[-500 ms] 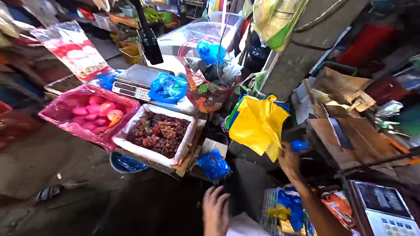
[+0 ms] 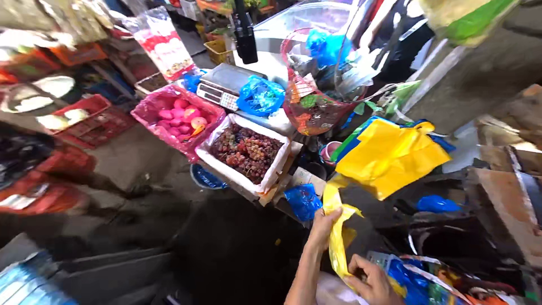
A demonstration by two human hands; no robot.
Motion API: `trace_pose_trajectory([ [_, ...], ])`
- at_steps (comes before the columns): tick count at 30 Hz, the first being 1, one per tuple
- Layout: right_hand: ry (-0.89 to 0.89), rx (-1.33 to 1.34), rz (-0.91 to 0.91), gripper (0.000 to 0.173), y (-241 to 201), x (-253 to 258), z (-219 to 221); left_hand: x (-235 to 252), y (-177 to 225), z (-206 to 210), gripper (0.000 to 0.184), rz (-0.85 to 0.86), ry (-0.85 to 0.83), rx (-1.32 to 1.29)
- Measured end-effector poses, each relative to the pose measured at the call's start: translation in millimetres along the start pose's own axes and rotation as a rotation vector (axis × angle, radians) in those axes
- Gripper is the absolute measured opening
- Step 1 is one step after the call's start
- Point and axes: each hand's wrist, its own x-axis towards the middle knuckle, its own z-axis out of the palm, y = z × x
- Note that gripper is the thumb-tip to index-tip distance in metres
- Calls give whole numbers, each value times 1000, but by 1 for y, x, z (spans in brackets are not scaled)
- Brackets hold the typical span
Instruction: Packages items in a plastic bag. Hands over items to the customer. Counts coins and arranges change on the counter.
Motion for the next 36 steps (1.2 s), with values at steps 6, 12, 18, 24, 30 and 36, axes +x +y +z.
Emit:
trace_pose_trajectory([
  [6, 26, 191, -255, 52, -21, 52, 40, -128, 27, -94, 64, 106, 205, 440],
  [12, -769, 567, 120, 76, -94, 111, 127, -235, 1, -131, 66, 251, 658, 475],
  [18, -1229, -383, -523, 54, -127, 107, 167, -326, -42, -157, 28, 622, 1202, 356],
  [24, -1628, 81, -172, 40, -172, 63, 252, -390, -54, -157, 30, 587, 1135, 563],
  [30, -1522, 158, -127, 18, -216, -2, 287, -438, -80, -145, 39, 534, 1875, 905],
  [36, -1311, -15, -622, 44, -232, -92, 286, -454, -88, -114, 21, 757, 1560, -76],
])
